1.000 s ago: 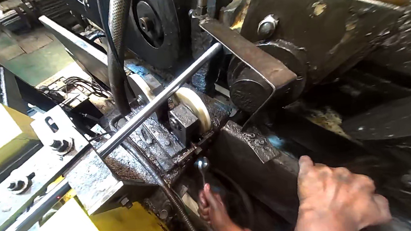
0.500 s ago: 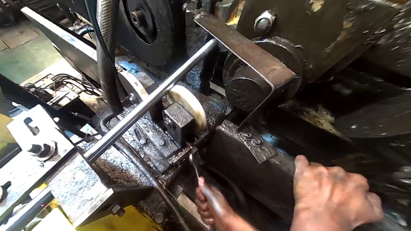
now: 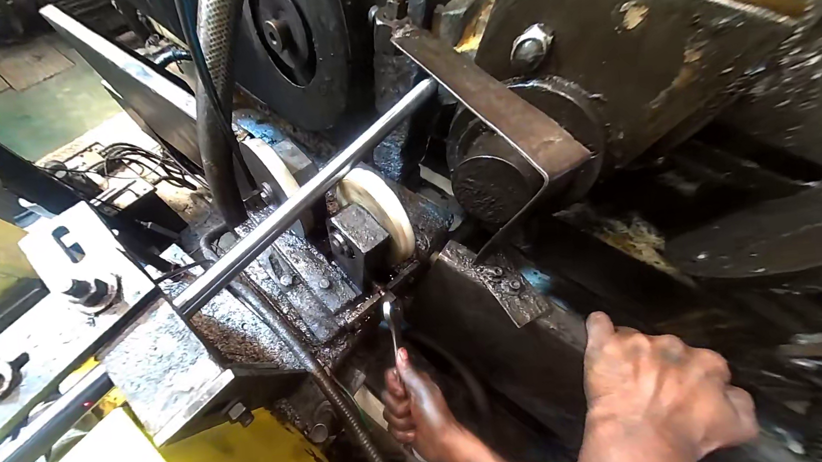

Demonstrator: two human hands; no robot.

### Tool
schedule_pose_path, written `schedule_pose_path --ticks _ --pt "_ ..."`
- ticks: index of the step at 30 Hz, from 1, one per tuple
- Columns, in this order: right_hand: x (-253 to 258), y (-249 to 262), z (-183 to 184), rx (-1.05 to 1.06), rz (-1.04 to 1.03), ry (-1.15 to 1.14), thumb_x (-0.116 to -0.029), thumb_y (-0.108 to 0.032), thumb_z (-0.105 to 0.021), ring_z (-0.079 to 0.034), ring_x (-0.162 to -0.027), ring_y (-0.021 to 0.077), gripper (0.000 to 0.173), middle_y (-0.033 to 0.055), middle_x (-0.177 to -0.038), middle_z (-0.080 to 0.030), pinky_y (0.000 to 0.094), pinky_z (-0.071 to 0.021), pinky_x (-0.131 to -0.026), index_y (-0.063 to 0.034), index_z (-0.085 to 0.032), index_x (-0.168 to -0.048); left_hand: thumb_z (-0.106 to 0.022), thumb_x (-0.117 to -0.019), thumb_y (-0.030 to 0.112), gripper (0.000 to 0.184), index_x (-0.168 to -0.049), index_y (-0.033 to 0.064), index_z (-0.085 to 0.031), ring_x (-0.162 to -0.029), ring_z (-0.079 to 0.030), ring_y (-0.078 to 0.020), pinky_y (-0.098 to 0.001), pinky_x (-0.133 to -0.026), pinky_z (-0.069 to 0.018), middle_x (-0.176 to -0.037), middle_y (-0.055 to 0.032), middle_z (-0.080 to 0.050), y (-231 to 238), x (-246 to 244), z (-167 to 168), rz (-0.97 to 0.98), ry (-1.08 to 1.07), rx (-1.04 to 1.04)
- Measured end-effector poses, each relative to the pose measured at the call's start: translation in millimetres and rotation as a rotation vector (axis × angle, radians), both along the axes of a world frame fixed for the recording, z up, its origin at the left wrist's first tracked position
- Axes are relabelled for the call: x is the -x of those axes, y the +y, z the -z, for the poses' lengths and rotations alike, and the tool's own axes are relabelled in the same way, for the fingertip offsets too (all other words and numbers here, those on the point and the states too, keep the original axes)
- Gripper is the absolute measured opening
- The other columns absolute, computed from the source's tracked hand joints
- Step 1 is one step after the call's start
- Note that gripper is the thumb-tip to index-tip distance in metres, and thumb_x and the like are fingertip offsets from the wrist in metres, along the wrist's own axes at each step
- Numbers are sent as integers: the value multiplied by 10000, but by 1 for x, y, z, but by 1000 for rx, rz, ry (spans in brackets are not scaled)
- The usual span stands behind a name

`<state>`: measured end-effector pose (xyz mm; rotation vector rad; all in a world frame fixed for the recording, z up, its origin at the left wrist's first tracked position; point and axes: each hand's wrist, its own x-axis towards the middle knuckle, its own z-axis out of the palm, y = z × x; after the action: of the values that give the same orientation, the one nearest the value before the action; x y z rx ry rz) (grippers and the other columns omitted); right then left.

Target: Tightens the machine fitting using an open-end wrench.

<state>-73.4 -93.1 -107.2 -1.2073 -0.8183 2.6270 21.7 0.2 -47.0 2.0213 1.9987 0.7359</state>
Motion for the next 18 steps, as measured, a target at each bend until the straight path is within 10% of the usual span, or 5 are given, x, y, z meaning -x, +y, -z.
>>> schedule_pose_path --ticks 8,18 --pt "5 1 -11 -152 -24 -86 -1142 -348 -198 -311 -353 12 478 -85 -464 -319 173 -288 -356 -147 -413 -765 -486 -1029 423 421 -999 136 -792 -1022 -713 -223 -521 -1133 -364 -972 -46 -771 -3 21 -45 181 -133 322" --pt "23 -12 19 -389 74 0 -1098 -264 -202 -339 -347 19 440 -98 -458 -349 202 -320 -351 -175 -402 -716 -494 -999 437 423 -922 163 -806 -921 -728 -225 -508 -1029 -439 -871 -34 -767 -12 15 -24 144 -125 149"
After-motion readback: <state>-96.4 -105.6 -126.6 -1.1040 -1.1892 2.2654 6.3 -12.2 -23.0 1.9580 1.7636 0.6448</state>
